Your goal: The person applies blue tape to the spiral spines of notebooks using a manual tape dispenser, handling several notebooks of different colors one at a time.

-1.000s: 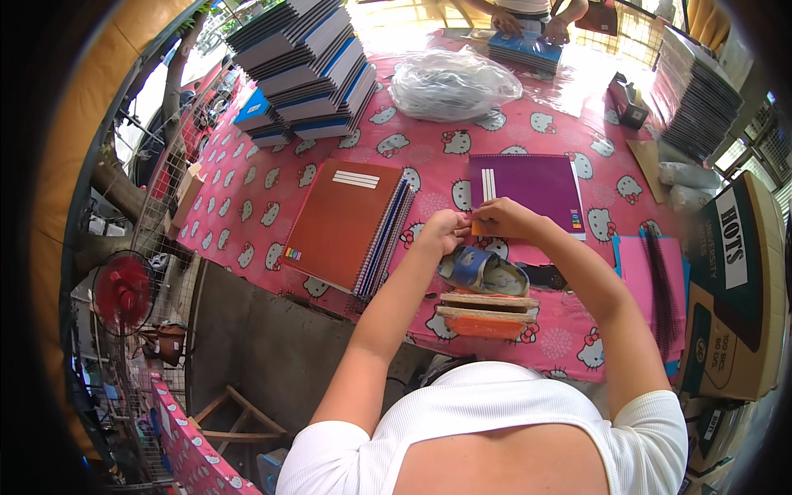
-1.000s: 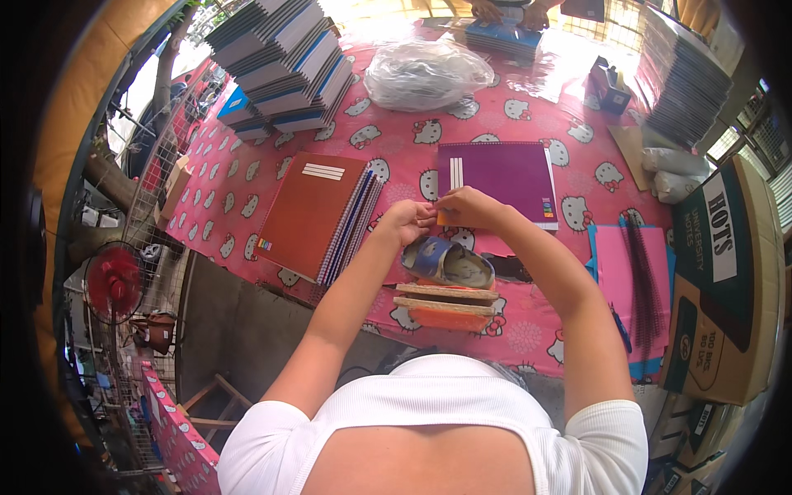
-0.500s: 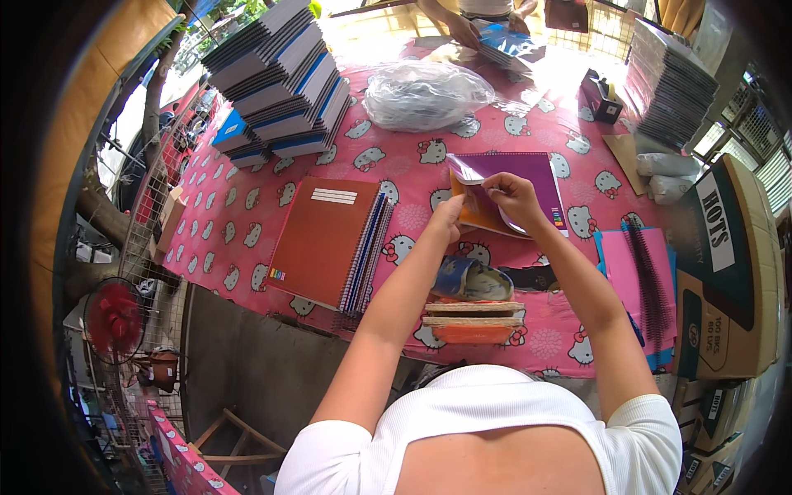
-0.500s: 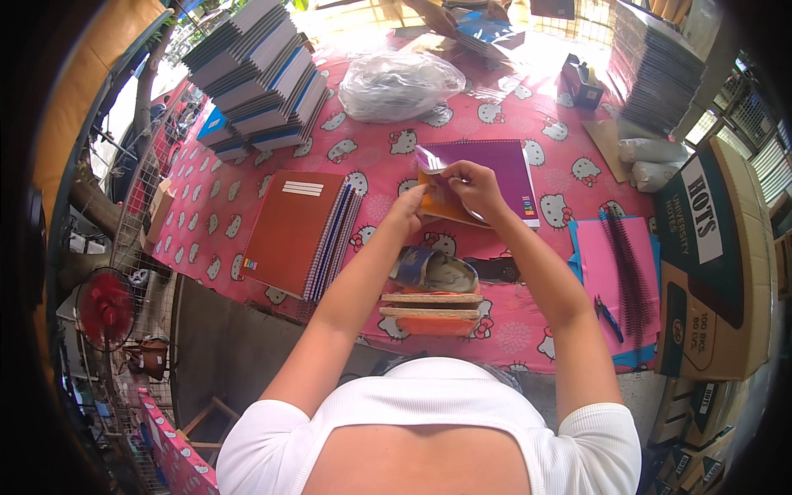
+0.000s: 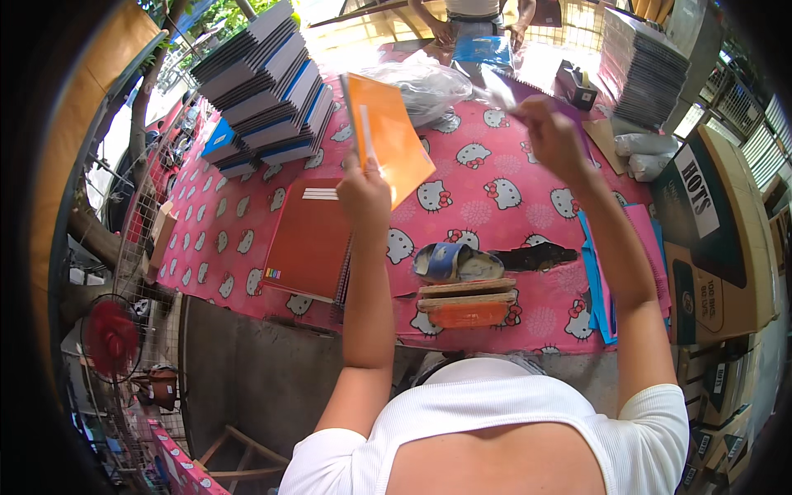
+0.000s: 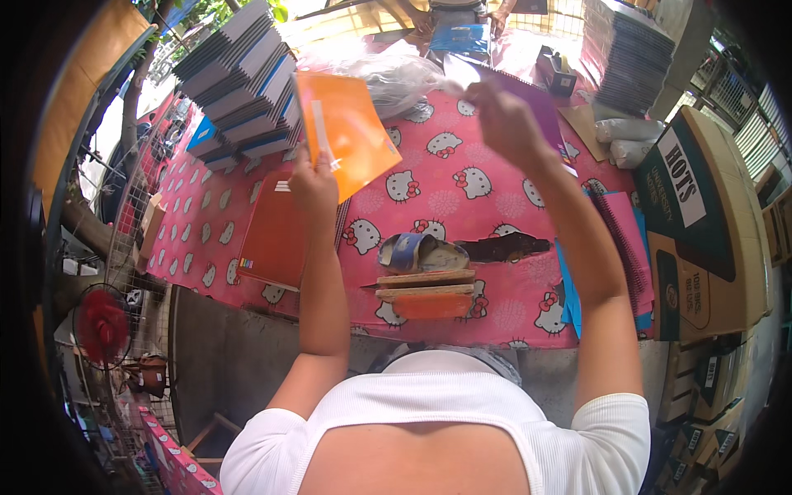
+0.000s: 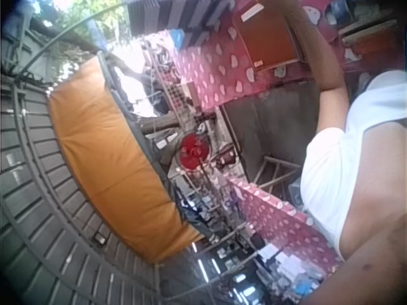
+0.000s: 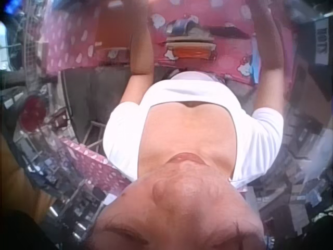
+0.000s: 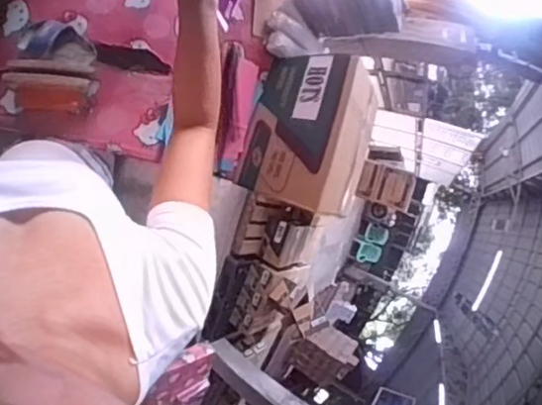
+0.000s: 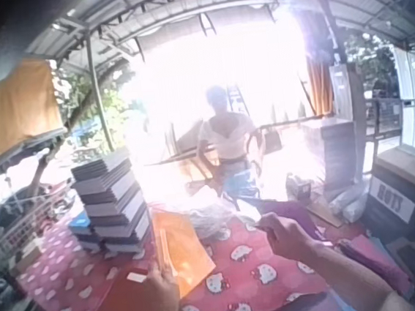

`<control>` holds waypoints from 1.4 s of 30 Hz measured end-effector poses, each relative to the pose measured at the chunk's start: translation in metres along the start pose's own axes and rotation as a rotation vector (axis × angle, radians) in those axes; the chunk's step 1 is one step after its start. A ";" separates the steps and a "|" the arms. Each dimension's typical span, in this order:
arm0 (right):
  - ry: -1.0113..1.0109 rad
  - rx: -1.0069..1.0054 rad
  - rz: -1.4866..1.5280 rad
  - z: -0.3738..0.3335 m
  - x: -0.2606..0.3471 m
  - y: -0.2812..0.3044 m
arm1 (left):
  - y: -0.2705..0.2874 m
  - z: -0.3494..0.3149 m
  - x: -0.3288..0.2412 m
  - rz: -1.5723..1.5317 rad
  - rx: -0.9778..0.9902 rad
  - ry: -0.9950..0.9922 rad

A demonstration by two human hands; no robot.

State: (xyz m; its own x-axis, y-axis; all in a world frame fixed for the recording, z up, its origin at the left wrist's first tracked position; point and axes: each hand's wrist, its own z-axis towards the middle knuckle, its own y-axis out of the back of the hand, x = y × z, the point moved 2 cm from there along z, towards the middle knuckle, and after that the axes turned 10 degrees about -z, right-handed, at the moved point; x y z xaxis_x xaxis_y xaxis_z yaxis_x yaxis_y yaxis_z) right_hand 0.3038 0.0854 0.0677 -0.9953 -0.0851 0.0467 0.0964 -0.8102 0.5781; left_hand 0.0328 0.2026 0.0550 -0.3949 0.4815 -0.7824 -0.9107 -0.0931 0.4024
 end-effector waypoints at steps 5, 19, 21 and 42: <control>-0.122 0.868 0.232 -0.126 0.062 -0.103 | 0.049 -0.018 0.026 -0.401 -0.065 -0.077; -0.868 0.338 0.769 -0.194 0.086 0.047 | 0.072 -0.107 0.023 -0.890 0.562 0.102; -0.814 0.200 0.701 -0.216 0.089 0.042 | 0.070 -0.108 0.026 -0.903 0.695 0.080; -0.803 0.485 -0.607 -0.281 -0.143 0.075 | -0.015 -0.184 -0.083 -0.161 0.598 -0.625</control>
State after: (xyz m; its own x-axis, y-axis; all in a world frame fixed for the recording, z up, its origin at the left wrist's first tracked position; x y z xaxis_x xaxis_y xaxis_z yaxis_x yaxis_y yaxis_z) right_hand 0.4563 -0.1257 -0.1246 -0.6109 0.7894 0.0602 -0.2486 -0.2634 0.9321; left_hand 0.0567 0.0037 0.0269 0.0306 0.8547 -0.5183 -0.6645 0.4047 0.6282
